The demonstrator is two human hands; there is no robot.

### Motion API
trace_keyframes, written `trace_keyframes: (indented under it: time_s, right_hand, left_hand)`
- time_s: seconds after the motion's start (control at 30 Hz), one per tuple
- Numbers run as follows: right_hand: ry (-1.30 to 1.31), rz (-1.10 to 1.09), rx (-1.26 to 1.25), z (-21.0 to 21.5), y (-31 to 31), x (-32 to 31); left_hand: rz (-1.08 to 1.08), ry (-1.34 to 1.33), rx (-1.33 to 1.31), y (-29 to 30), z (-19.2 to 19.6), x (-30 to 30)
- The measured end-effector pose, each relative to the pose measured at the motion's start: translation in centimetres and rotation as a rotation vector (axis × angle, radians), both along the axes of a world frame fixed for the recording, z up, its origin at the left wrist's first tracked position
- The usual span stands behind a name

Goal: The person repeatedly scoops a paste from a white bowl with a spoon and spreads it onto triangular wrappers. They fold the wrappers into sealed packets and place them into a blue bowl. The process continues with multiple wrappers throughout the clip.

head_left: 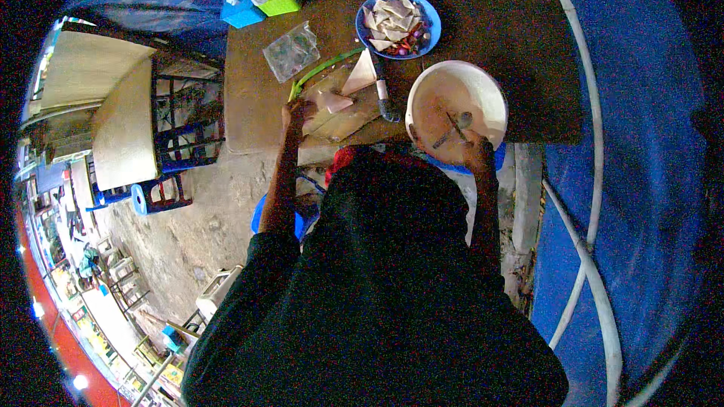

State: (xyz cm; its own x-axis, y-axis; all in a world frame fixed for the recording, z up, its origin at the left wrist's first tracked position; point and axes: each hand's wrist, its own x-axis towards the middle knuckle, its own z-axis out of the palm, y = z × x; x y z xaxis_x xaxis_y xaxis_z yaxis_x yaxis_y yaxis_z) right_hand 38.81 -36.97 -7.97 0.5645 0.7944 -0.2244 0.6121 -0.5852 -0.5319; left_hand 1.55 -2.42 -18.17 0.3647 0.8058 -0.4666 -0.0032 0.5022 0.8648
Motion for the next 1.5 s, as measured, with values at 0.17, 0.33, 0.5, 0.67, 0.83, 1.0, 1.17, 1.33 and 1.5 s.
trace_keyframes:
  time_s: [0.17, 0.33, 0.5, 0.67, 0.83, 1.0, 1.17, 1.33, 1.5]
  right_hand:
    - [0.082, -0.119, 0.066, 6.4, 2.2, -1.5]
    - [0.582, -0.032, 0.520, 13.0, 9.3, -7.1]
    - [0.765, 0.297, 0.455, 12.5, 18.3, -12.6]
    - [0.729, 0.407, 0.416, 10.5, 21.7, -15.3]
    - [0.672, 0.464, 0.248, 8.2, 22.9, -16.4]
    - [0.958, 0.157, 0.519, 3.4, 24.3, -17.5]
    - [0.159, -0.036, 0.144, 1.0, 23.1, -15.6]
    - [0.232, -0.258, 0.584, 3.2, 13.2, -10.6]
    - [-0.202, -0.249, 0.247, 3.4, 5.1, -6.2]
  left_hand:
    - [-0.549, 0.330, 0.228, 1.1, 2.7, 1.8]
    - [-0.612, 0.028, 0.100, -2.7, 14.9, 3.1]
    - [-0.567, -0.178, 0.076, -4.9, 22.0, 4.1]
    - [-0.674, -0.017, 0.043, -2.8, 23.0, 1.0]
    - [-0.666, 0.013, -0.026, -1.4, 21.6, -2.9]
    - [-0.841, 0.352, 0.357, 1.4, 15.8, -6.4]
    - [-0.694, 0.354, 0.687, 0.9, 9.8, -4.9]
    - [-0.887, 0.636, 0.903, -2.3, 10.7, -1.3]
    - [-0.829, 0.043, 0.445, -4.0, 10.6, 7.4]
